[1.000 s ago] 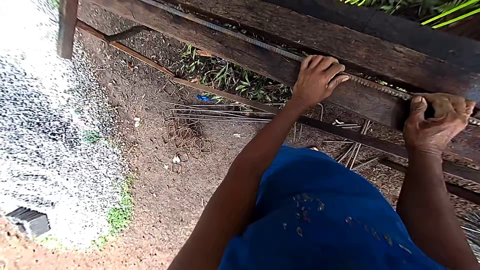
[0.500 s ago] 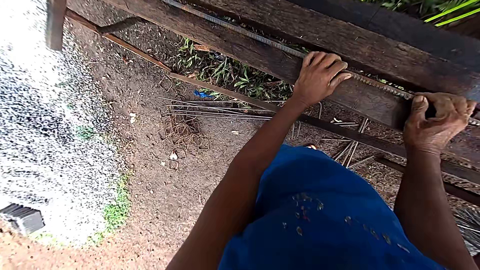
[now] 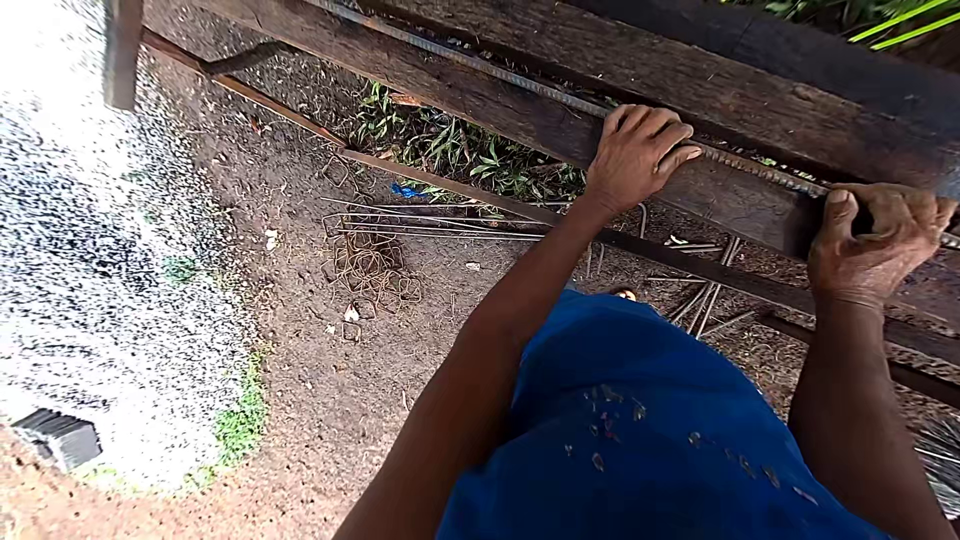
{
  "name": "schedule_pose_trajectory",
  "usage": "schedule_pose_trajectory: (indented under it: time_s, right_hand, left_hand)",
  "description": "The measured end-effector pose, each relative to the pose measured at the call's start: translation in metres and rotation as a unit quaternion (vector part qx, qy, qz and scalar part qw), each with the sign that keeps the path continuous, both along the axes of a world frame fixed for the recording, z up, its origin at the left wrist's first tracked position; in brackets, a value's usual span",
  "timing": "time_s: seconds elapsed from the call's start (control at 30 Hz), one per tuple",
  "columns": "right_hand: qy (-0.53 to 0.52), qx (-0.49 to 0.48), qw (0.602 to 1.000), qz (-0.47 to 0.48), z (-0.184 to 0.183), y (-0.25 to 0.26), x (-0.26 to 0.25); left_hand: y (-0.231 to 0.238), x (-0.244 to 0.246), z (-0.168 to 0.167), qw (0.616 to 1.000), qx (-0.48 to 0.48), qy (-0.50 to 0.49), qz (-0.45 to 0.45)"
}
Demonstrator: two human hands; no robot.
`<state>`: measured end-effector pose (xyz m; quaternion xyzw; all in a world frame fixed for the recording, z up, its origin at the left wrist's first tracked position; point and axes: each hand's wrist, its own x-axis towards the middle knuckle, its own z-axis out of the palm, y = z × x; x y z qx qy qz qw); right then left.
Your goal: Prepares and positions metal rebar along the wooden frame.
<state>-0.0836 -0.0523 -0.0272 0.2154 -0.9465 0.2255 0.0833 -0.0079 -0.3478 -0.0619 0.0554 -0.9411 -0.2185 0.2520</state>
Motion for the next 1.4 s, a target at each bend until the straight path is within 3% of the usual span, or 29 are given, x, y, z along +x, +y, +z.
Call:
schedule_pose_trajectory:
  time_s: [1.4]
  right_hand:
    - [0.005, 0.012, 1.0, 0.004, -0.004, 0.006, 0.002]
  left_hand:
    - [0.002, -0.001, 0.001, 1.0, -0.01, -0.009, 0.009]
